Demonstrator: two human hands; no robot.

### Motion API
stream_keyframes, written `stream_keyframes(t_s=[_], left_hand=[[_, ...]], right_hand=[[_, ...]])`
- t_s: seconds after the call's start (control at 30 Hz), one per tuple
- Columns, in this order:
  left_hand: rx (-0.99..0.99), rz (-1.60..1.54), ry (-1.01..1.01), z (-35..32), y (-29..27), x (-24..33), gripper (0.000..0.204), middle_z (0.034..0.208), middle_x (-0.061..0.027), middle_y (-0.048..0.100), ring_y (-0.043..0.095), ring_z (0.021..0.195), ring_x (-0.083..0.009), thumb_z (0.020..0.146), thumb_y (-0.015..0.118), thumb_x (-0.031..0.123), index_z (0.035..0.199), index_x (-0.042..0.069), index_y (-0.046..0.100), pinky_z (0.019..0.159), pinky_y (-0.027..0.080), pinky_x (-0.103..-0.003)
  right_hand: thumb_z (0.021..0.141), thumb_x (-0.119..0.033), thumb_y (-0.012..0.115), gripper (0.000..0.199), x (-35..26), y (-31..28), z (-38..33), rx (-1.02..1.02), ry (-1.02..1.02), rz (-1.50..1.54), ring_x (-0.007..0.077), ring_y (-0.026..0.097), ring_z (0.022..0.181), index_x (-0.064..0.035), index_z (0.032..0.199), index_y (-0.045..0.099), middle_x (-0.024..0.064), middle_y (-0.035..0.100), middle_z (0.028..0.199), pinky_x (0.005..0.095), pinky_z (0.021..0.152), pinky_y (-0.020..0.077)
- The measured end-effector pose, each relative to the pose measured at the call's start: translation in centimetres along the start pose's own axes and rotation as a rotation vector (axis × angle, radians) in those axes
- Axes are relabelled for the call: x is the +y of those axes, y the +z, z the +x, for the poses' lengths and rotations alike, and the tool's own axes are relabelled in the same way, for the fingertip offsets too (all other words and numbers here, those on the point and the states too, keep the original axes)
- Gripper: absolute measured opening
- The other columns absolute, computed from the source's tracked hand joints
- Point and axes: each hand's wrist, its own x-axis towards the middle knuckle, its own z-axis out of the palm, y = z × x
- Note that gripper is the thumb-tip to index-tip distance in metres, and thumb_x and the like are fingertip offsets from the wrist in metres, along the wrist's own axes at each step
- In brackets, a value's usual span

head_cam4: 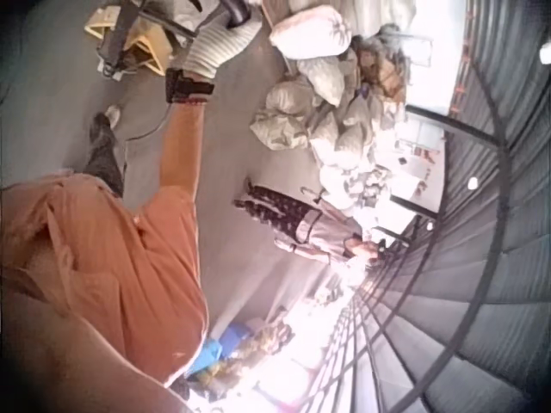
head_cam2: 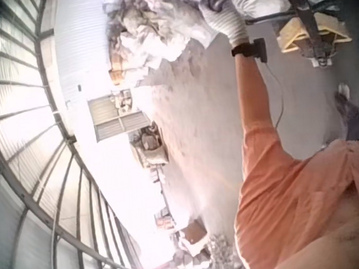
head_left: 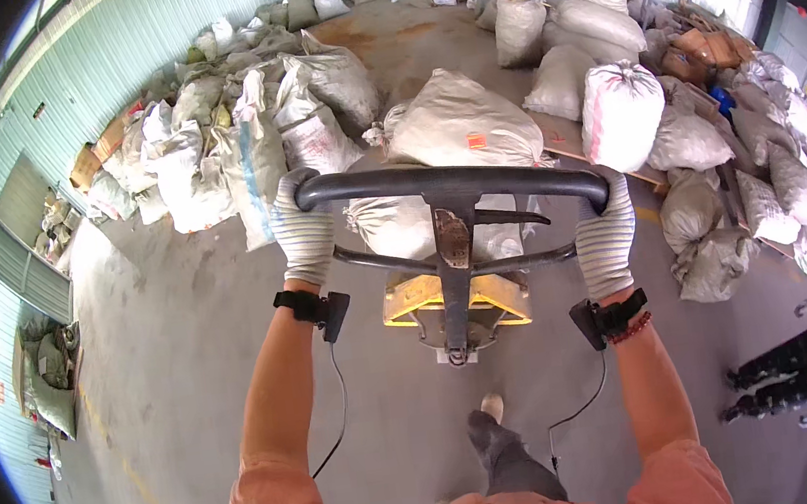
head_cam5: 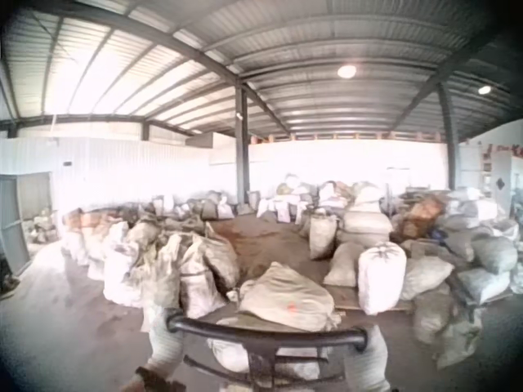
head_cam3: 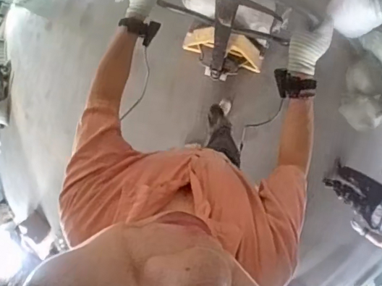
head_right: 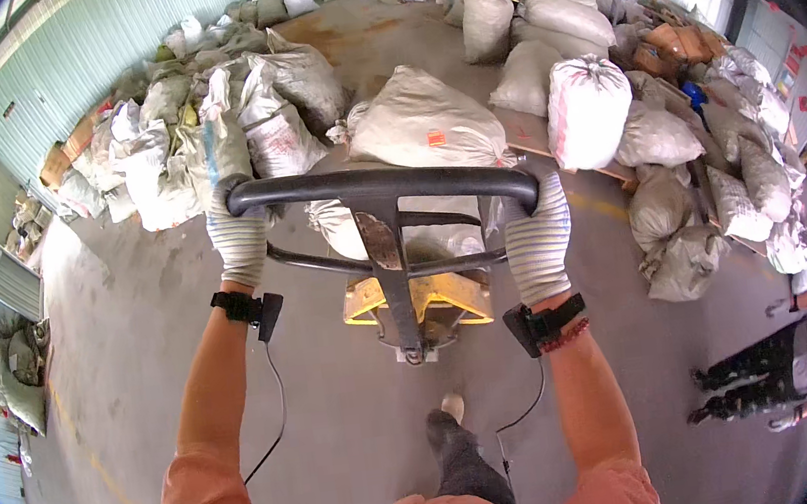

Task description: Transporting large bags using a pallet jack in a warehouse or manufacturing facility.

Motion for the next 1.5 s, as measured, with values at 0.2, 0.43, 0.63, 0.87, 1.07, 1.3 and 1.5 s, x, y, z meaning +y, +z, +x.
stream_keyframes(t_s=[0.2, 0.43, 0.63, 0.87, 1.07, 1.3, 1.5], left_hand=[[-0.029, -0.091, -0.086, 7.5, 9.1, -6.7, 0.028, 0.094, -0.0094, 0.071, 0.067, 0.088, -0.0207, 0.079, 0.065, 0.001, 0.106, 0.005, 0.065, 0.082, 0.052, -0.032], [0.002, -0.031, -0.058, 16.4, 19.7, -11.2, 0.026, 0.088, -0.0082, 0.070, 0.067, 0.082, -0.0198, 0.079, 0.062, 0.001, 0.104, 0.006, 0.065, 0.079, 0.053, -0.032], [-0.002, -0.020, -0.022, 24.5, 29.5, -16.0, 0.026, 0.091, -0.0098, 0.070, 0.068, 0.084, -0.0215, 0.080, 0.067, 0.004, 0.106, 0.005, 0.065, 0.081, 0.053, -0.032], [-0.054, -0.021, 0.053, 34.1, 42.4, -22.8, 0.032, 0.096, -0.0171, 0.069, 0.067, 0.091, -0.0341, 0.077, 0.062, 0.002, 0.108, 0.006, 0.065, 0.084, 0.052, -0.040], [-0.045, -0.016, 0.077, 43.4, 53.6, -29.2, 0.032, 0.095, -0.0174, 0.069, 0.066, 0.090, -0.0375, 0.076, 0.065, 0.005, 0.107, 0.009, 0.066, 0.081, 0.053, -0.043], [-0.056, 0.039, 0.005, 55.3, 68.0, -35.4, 0.031, 0.095, -0.0176, 0.070, 0.067, 0.092, -0.0377, 0.076, 0.065, 0.005, 0.107, 0.009, 0.066, 0.082, 0.053, -0.043], [-0.005, 0.033, -0.020, 65.9, 80.2, -42.2, 0.030, 0.094, -0.0177, 0.070, 0.068, 0.090, -0.0345, 0.077, 0.062, 0.003, 0.106, 0.007, 0.066, 0.082, 0.054, -0.039]], right_hand=[[0.085, 0.002, 0.069, 0.027, 6.3, 6.3, 8.3, 0.043, -0.108, -0.075, 0.0198, 0.060, 0.079, -0.0054, 0.110, 0.061, 0.0091, 0.064, 0.090, 0.0335, 0.078, 0.0519], [0.084, 0.003, 0.070, 0.029, 14.1, 13.5, 19.3, 0.044, -0.163, -0.136, 0.0224, 0.062, 0.082, -0.0061, 0.110, 0.062, 0.0096, 0.064, 0.092, 0.0346, 0.079, 0.0522], [0.085, 0.004, 0.066, 0.023, 21.4, 20.2, 29.3, 0.022, -0.033, -0.133, 0.0167, 0.060, 0.081, -0.0030, 0.106, 0.062, 0.0089, 0.064, 0.089, 0.0321, 0.077, 0.0517], [0.088, 0.008, 0.060, 0.027, 30.9, 28.1, 41.2, 0.032, 0.020, -0.002, 0.0162, 0.060, 0.094, -0.0031, 0.112, 0.059, 0.0060, 0.064, 0.100, 0.0307, 0.089, 0.0501], [0.090, 0.007, 0.059, 0.022, 37.8, 36.1, 52.7, 0.001, 0.097, -0.110, 0.0144, 0.056, 0.088, -0.0037, 0.110, 0.059, 0.0040, 0.061, 0.094, 0.0286, 0.085, 0.0492], [0.091, 0.005, 0.060, 0.018, 49.4, 45.7, 67.1, 0.059, 0.053, -0.090, 0.0152, 0.057, 0.085, -0.0035, 0.106, 0.061, 0.0055, 0.063, 0.092, 0.0293, 0.081, 0.0503], [0.088, 0.004, 0.061, 0.021, 56.9, 54.0, 78.2, 0.058, -0.041, -0.114, 0.0202, 0.061, 0.087, -0.0043, 0.107, 0.062, 0.0089, 0.065, 0.093, 0.0339, 0.085, 0.0503]])
